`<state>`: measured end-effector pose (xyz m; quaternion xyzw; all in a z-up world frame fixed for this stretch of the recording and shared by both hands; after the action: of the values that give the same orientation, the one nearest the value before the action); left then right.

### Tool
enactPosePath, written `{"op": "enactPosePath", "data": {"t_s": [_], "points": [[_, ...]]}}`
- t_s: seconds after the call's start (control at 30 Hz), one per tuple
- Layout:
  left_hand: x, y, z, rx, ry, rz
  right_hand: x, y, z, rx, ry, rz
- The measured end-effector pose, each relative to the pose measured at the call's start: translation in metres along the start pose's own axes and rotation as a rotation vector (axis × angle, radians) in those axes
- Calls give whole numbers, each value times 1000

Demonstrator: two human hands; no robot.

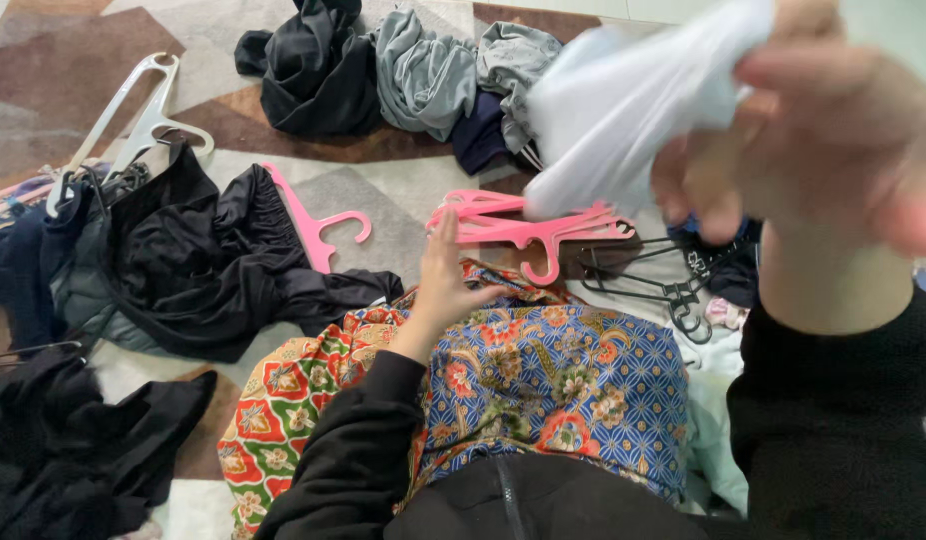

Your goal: The person sits on the floor and folds various garments, including a black patterned top, a blue hoodie, and black shorts. They use pink and black hangers to hang some items and place folded clothes into piles.

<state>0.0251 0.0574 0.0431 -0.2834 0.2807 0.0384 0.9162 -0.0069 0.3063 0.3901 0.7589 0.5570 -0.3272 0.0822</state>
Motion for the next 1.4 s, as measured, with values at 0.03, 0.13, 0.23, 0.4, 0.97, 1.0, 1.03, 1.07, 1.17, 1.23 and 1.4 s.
{"op": "enactPosePath", "data": {"t_s": [0.03,0.13,0.23,0.4,0.97,1.0,1.03,1.07,1.17,1.23,1.4], "points": [[7,6,9,11,7,-4,-8,8,0,-43,-11,-35],[37,37,17,268,-266,-13,-6,21,13,-182,-45,-55],[36,46,-16,429,-386,-48,19,11,40,-84,108,329],[31,29,-80,763,-638,292,85,-10,108,1537,714,368],[16,9,-65,1765,-663,71,140,119,301,786,519,628],[13,11,-70,1618,-614,85,141,117,299,710,518,698],[10,15,-72,1473,-567,102,141,115,295,632,519,764],[9,19,-72,1328,-520,118,140,112,290,643,454,828],[21,39,-61,1510,-1154,-150,129,110,278,611,267,984],[22,39,-47,1716,-1112,-208,121,111,273,525,149,1050],[2,18,-40,1956,-760,-65,107,128,275,1064,396,440]]}}
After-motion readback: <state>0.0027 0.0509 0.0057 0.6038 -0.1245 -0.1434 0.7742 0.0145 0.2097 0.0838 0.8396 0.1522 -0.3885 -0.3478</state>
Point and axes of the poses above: each hand's wrist, its own x-axis away from the middle knuckle, its own y-axis out of the palm, z = x × y, the point moved 2 cm from there along -x, towards the middle knuckle, and after that the axes turned 2 degrees about -x, right-handed, at the moved point
